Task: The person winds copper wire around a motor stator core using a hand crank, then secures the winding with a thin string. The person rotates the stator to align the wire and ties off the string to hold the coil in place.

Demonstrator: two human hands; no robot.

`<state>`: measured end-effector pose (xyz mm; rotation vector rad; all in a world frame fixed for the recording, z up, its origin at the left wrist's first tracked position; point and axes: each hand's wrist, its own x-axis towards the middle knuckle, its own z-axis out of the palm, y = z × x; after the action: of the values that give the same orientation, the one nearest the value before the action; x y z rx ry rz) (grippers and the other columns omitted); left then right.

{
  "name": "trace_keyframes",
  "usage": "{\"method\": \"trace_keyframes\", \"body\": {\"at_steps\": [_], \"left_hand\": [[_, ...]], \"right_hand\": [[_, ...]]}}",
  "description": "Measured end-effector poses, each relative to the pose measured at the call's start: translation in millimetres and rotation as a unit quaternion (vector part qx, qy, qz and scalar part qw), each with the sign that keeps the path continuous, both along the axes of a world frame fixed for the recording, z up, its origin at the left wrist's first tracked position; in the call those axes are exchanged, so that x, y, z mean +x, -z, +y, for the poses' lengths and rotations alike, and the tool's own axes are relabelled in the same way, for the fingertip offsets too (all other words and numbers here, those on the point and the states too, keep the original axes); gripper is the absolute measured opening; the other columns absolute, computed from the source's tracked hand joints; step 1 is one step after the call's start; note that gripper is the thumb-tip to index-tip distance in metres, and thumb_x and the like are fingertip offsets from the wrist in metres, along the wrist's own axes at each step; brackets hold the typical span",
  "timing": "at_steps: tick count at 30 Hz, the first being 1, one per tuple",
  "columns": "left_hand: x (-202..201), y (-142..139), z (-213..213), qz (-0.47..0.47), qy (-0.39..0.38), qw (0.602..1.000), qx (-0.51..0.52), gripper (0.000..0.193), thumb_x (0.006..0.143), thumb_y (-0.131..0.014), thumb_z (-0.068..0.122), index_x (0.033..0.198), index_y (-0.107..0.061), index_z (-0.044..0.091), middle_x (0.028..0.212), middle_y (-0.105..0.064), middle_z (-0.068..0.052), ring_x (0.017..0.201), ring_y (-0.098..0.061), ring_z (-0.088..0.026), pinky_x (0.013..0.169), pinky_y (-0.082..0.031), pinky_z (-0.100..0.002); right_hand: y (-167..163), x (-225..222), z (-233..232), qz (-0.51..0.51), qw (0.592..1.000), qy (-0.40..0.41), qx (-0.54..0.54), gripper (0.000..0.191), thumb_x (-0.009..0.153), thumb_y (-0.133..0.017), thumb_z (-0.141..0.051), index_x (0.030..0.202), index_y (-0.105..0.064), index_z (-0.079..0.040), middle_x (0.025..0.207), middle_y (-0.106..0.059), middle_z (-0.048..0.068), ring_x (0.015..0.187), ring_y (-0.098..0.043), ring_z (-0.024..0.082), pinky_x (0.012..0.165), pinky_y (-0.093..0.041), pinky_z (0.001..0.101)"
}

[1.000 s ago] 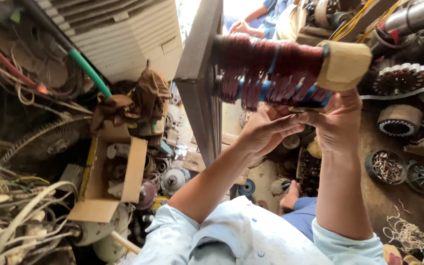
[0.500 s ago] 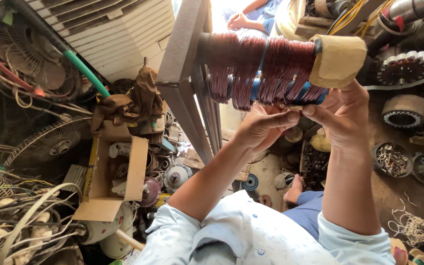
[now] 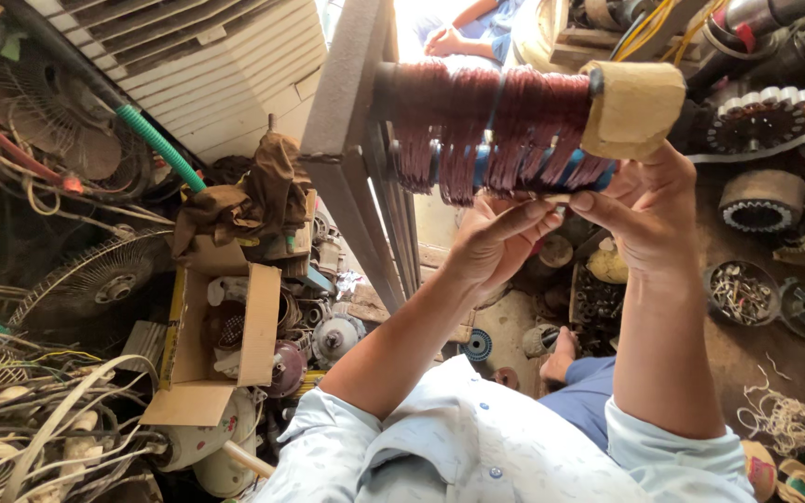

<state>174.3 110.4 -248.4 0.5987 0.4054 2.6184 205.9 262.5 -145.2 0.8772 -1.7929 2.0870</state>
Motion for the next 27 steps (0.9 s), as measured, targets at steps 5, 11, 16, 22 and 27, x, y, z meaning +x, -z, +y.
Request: {"method": "trace_keyframes", "body": {"at_steps": [5,11,16,22,27], "left_hand": [[4,-10,4,0.034,-0.026,0.999,-0.003,0.056,0.085,-0.085,0.008,0.134,-0.059,0.001,0.123,-0.070,-0.014,0.115,-0.068,-0.024,0.100,-0.057,-0.041],[10,-23,-3,0.053,-0.042,0.998,-0.010,0.067,0.080,-0.087,-0.001,0.139,-0.055,0.002,0.131,-0.067,-0.011,0.123,-0.065,-0.024,0.108,-0.055,-0.041],[14,-12,16,0.026,-0.104,0.994,-0.032,0.038,0.087,-0.085,-0.004,0.119,-0.065,0.001,0.114,-0.072,-0.012,0.112,-0.069,-0.022,0.103,-0.056,-0.039],[11,9,33,0.025,-0.108,0.993,-0.035,0.026,0.087,-0.083,-0.001,0.109,-0.071,0.004,0.109,-0.074,-0.010,0.104,-0.071,-0.020,0.100,-0.056,-0.037],[14,8,34,0.003,-0.111,0.991,-0.075,0.028,0.086,-0.085,0.001,0.109,-0.070,0.005,0.107,-0.073,-0.009,0.102,-0.070,-0.020,0.097,-0.056,-0.037]], "right_hand": [[-2,3,5,-0.001,1.000,0.013,0.015,0.057,0.092,-0.084,-0.010,0.142,-0.060,0.001,0.135,-0.068,0.012,0.126,-0.066,0.019,0.115,-0.052,0.0419],[0,5,3,0.000,1.000,0.011,0.001,0.055,0.093,-0.085,-0.011,0.139,-0.060,0.001,0.137,-0.067,0.012,0.130,-0.063,0.019,0.120,-0.050,0.0428],[-1,9,3,0.002,1.000,0.005,-0.009,0.061,0.093,-0.085,-0.009,0.145,-0.057,0.000,0.142,-0.063,0.013,0.133,-0.061,0.021,0.121,-0.047,0.0441],[5,13,8,0.000,0.999,0.002,-0.035,0.069,0.089,-0.084,-0.010,0.151,-0.053,-0.001,0.148,-0.058,0.013,0.140,-0.057,0.023,0.123,-0.044,0.0446],[12,10,22,0.049,0.998,0.044,-0.007,0.067,0.085,-0.086,-0.018,0.143,-0.056,-0.006,0.152,-0.054,0.010,0.146,-0.051,0.021,0.126,-0.040,0.0413]]}}
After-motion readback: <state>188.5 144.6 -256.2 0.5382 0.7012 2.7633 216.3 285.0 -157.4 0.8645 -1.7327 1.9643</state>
